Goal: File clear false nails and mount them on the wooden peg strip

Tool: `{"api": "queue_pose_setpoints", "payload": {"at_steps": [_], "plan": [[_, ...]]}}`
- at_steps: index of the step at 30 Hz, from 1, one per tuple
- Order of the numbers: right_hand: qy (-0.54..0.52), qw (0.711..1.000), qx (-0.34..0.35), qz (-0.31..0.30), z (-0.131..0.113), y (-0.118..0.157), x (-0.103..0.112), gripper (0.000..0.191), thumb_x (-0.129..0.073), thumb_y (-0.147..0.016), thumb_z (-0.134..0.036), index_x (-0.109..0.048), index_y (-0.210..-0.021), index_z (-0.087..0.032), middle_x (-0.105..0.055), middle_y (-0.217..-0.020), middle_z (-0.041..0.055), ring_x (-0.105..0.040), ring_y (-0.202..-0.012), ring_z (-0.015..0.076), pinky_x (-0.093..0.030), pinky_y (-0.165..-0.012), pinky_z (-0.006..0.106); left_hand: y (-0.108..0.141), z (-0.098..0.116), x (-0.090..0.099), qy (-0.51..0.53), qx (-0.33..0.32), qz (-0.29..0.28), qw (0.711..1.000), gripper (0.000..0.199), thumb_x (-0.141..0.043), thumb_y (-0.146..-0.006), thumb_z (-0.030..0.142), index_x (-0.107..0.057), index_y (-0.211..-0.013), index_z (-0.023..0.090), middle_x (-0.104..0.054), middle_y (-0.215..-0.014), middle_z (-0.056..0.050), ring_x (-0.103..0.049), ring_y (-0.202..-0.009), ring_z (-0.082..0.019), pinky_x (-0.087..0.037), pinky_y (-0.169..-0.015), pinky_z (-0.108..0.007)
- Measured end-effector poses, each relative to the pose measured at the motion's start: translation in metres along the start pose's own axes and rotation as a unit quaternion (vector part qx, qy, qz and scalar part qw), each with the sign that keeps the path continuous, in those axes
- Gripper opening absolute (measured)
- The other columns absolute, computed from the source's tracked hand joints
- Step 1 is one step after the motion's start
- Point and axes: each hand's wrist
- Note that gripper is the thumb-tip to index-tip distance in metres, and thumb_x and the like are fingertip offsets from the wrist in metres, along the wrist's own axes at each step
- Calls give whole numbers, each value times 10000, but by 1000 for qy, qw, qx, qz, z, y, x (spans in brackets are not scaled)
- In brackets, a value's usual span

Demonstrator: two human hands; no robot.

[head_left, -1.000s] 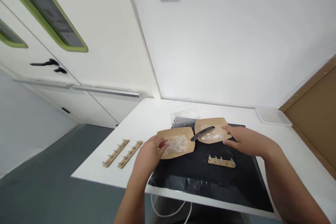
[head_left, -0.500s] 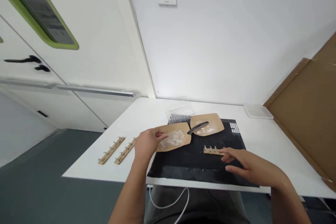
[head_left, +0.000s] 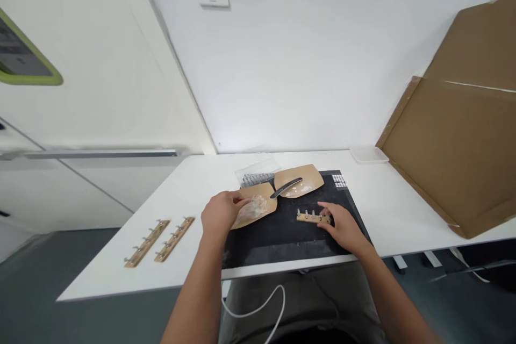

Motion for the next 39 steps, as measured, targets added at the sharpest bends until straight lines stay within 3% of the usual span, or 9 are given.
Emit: {"api": "queue_pose_setpoints", "payload": {"at_steps": [4, 12, 18, 21, 24, 27, 30, 35, 39], "plan": [[-18, 999, -26, 37, 13, 11, 14, 517, -710, -893, -228, -609, -1399, -257, -752, -1057, 46, -698, -1026, 259, -548, -989, 453, -4, 16, 0, 38, -7, 31, 999, 282, -741, -838, 555, -842, -827, 293, -826, -936, -60, -722, -859, -295, -455, -655, -316], [101, 958, -185, 196, 110, 69, 114, 567, -654, -916, -531, -575, -1408, -262, -786, -1075, 68, -733, -1001, 292, -561, -875, 423, 4, 51, -1, 164, -68, 54, 983, 379, -751, -810, 658, -827, -855, 289, -827, -900, 5, -739, -814, -225, -528, -718, -293], [154, 936, -227, 221, 160, 81, 129, 537, -616, -910, -573, -633, -1317, -223, -768, -1083, 93, -719, -994, 297, -561, -901, 449, 12, 98, 8, 306, -77, 19, 949, 308, -862, -743, 567, -836, -788, 264, -788, -764, -14, -686, -696, -207, -500, -619, -289], [241, 918, -191, 251, 143, 69, 133, 587, -602, -923, -610, -634, -1334, -192, -697, -1254, 179, -660, -1162, 384, -528, -970, 567, 8, 113, 3, 403, -74, -29, 912, 337, -915, -680, 532, -823, -737, 213, -695, -614, -12, -574, -579, -154, -398, -521, -257], [238, 925, -109, 275, 92, 37, 132, 553, -664, -932, -586, -640, -1335, -208, -651, -1337, 197, -596, -1274, 419, -481, -1043, 624, -1, 125, -5, 486, -50, -72, 869, 366, -950, -643, 502, -791, -695, 177, -644, -587, -5, -481, -540, -108, -343, -493, -237], [28, 987, 4, 159, 28, -12, 112, 346, -662, -992, -485, -671, -1254, -259, -721, -1207, 122, -695, -1094, 290, -560, -980, 481, -9, 137, -13, 526, -35, -100, 844, 425, -928, -668, 550, -755, -673, 162, -648, -605, -12, -426, -514, -82, -306, -472, -224], [-228, 973, 23, 17, -19, -66, 75, 368, -708, -971, -483, -667, -1265, -266, -746, -1074, 73, -727, -936, 219, -602, -850, 381, -14, 148, -25, 546, -28, -138, 826, 490, -904, -662, 622, -751, -697, 158, -680, -637, -31, -429, -510, -80, -281, -462, -215], [-435, 897, -29, -72, -38, -125, 23, 498, -838, -849, -492, -684, -1236, -219, -741, -983, 39, -717, -819, 178, -612, -781, 346, -17, 152, -48, 559, -15, -170, 811, 509, -903, -645, 645, -762, -722, 163, -658, -595, -8, -484, -519, -92, -325, -487, -207], [-452, 888, -28, -83, -34, -134, 10, 453, -913, -764, -460, -757, -1106, -207, -721, -821, 0, -706, -757, 171, -599, -747, 322, -20, 142, -57, 555, -4, -166, 815, 505, -884, -680, 654, -763, -698, 164, -682, -612, -12, -547, -553, -108, -404, -528, -211]]}}
Point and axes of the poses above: each hand's wrist, its own y-axis away from the middle knuckle, its own x-axis out of the back of the hand, z = x × y
